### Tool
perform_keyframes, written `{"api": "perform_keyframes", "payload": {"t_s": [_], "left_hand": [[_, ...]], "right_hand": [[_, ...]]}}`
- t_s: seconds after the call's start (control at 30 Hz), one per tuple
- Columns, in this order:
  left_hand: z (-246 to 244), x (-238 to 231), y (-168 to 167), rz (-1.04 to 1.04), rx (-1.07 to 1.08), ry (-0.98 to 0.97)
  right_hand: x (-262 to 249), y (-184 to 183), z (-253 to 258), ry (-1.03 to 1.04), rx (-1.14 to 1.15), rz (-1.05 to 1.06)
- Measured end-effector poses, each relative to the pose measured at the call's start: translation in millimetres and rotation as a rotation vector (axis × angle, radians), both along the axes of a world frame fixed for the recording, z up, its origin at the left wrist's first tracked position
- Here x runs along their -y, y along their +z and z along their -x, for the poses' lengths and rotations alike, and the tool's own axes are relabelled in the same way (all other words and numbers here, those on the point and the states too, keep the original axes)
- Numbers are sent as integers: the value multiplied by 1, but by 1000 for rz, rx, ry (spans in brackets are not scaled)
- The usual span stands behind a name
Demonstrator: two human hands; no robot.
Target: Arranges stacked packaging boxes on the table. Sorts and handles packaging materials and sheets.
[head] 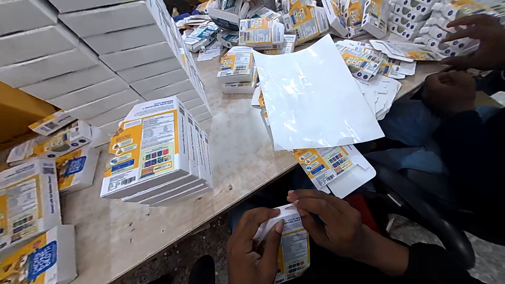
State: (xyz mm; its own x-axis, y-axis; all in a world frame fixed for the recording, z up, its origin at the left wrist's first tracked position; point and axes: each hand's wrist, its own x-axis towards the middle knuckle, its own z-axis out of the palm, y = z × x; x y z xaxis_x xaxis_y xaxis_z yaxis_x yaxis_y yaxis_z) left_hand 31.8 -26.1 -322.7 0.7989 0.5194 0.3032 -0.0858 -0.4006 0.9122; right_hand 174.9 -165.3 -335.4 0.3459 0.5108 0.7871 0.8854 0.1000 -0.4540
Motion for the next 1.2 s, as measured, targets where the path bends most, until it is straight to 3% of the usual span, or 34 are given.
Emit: {"api": "perform_keyframes", "payload": {"t_s": [1.2], "left_hand": [[2,0,0,-37,2,33]], "right_hand": [[5,-4,1,90,16,1]]}}
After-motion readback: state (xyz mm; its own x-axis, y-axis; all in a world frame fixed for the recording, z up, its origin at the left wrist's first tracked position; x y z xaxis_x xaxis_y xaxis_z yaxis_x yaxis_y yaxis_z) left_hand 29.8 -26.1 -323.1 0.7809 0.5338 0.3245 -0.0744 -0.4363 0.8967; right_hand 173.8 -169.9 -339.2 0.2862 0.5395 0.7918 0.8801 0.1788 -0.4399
